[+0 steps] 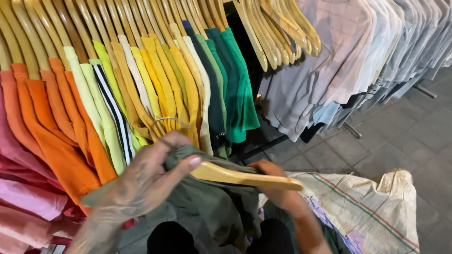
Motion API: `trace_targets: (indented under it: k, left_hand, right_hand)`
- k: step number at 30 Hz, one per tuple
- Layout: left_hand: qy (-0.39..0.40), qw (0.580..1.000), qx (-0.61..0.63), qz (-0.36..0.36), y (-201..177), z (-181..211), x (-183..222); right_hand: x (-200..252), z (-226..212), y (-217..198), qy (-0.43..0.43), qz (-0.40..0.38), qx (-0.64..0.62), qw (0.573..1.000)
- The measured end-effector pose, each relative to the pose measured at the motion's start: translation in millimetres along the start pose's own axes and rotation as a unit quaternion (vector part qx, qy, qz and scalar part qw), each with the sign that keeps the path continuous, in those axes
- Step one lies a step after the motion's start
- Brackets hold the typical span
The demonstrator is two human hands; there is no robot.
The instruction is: Picking up clothing items from a rack, placing some on hangers, and sorting others into a large collection bag on the floor.
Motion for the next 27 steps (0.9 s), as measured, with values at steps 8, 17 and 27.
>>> trace_targets:
  k: [8,17,27]
  left_hand:
    - [-0.062,0.968,-0.232,0.072,-28,-38,19]
    - [0.066,0.993,-0.092,0.012,9,-25,-12]
    - [0.061,0.988,-0.138,-0.042,17,27,-36]
  right_hand:
    - [27,2,-80,0.116,-0.050,-0.111,0.986]
    - [9,-123,-45,-0.096,-0.173,0.112,0.974]
    - [-32,-143,-32,-0.346,-0.004,0.029,0.938]
Point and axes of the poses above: each hand's wrist, its own x-axis away from the middle knuckle, its own y-axis out of the palm, z = x × y, the point moved 4 cm from there along -x, towards the middle knuckle, and after that the axes turned 7 degrees about -x, right-handed, at the moved point
